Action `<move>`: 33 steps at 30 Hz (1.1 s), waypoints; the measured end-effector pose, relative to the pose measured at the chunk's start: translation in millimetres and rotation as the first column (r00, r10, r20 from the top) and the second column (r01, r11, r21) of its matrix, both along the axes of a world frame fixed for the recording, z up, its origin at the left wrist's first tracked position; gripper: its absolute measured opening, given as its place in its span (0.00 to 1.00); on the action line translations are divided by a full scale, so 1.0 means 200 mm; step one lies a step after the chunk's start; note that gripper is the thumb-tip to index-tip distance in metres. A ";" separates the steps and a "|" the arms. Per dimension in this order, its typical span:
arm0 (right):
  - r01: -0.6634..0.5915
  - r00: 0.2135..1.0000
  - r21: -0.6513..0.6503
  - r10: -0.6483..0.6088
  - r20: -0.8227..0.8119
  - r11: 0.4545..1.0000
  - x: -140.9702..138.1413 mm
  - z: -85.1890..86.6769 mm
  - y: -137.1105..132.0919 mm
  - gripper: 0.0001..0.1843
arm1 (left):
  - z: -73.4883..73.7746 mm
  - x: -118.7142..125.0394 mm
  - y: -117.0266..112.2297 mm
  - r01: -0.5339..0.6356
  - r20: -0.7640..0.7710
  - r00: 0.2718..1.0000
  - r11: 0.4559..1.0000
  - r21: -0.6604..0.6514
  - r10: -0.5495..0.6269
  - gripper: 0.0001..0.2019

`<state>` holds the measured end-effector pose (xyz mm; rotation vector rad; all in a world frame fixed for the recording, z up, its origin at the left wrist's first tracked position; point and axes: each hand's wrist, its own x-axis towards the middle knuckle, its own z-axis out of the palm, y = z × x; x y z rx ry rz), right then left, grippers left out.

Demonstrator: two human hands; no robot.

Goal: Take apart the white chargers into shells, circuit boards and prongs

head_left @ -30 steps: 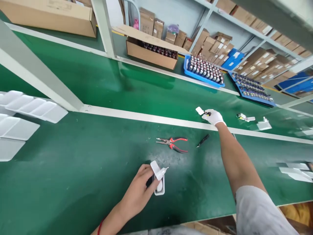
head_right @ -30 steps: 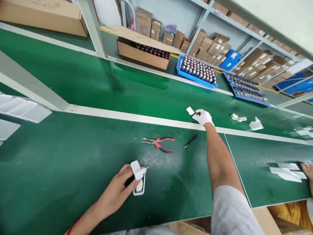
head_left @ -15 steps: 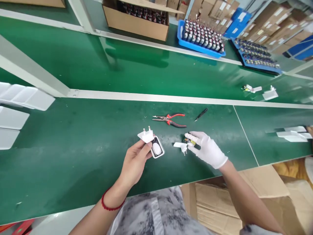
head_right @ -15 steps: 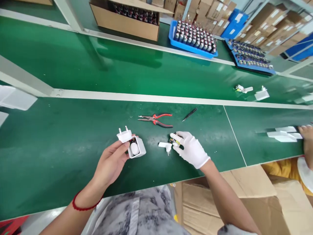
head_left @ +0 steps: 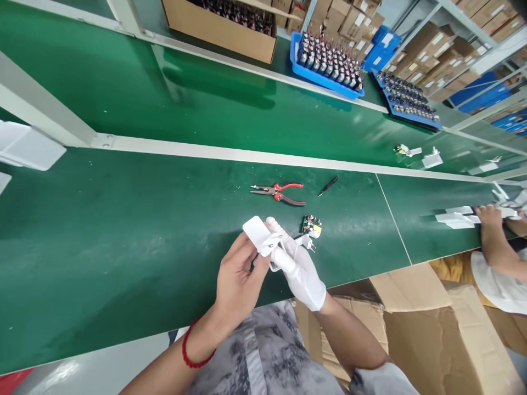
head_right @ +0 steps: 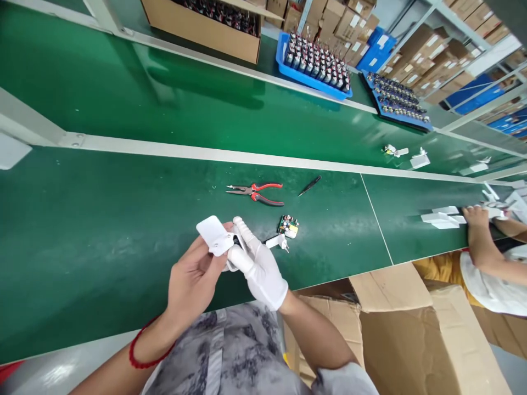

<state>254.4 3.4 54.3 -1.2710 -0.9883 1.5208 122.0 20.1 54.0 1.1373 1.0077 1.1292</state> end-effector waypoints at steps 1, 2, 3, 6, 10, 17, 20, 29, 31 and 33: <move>0.024 1.000 -0.019 -0.024 -0.009 1.000 0.00 -0.01 0.00 0.44 | -0.01 0.00 0.00 0.007 -0.012 1.000 1.000 0.014 -0.006 0.12; 0.041 0.999 -0.039 -0.042 -0.014 0.998 -0.01 -0.01 -0.01 0.43 | -0.01 -0.01 0.00 0.015 -0.032 0.999 1.000 0.022 -0.014 0.13; 0.054 0.998 -0.056 -0.055 -0.015 0.997 -0.02 -0.02 -0.01 0.42 | -0.02 -0.01 0.00 0.025 -0.053 0.998 0.999 0.027 -0.024 0.13; 0.108 0.994 -0.062 -0.107 0.012 0.992 -0.04 -0.05 0.00 0.39 | -0.03 -0.02 0.00 0.044 -0.098 0.994 0.999 0.024 -0.041 0.14; 0.029 0.968 0.149 -0.064 0.241 0.988 -0.01 -0.06 0.00 0.31 | -0.02 -0.05 0.05 0.011 -0.113 0.994 1.000 0.001 -0.011 0.12; -0.268 0.517 0.613 -0.425 0.743 0.744 0.02 -0.11 -0.08 0.32 | -0.08 -0.09 0.09 -0.033 -0.226 0.974 0.999 -0.034 0.024 0.11; -0.450 0.403 0.562 -0.403 0.821 0.694 -0.03 -0.18 -0.05 0.36 | -0.13 -0.11 0.08 0.071 -0.360 0.931 0.997 0.031 -0.055 0.15; -0.485 0.456 0.599 -0.400 0.795 0.638 -0.10 -0.25 0.05 0.29 | -0.16 -0.35 0.09 0.384 -0.717 0.673 0.914 0.131 -0.180 0.22; -0.489 0.462 0.636 -0.441 0.769 0.597 -0.10 -0.18 0.06 0.24 | -0.18 -0.42 0.05 0.328 -0.709 0.697 0.927 0.181 -0.108 0.23; -0.482 0.440 0.677 -0.514 0.736 0.556 -0.08 -0.12 0.06 0.18 | -0.24 -0.50 0.01 0.219 -0.692 0.721 0.953 0.208 -0.015 0.21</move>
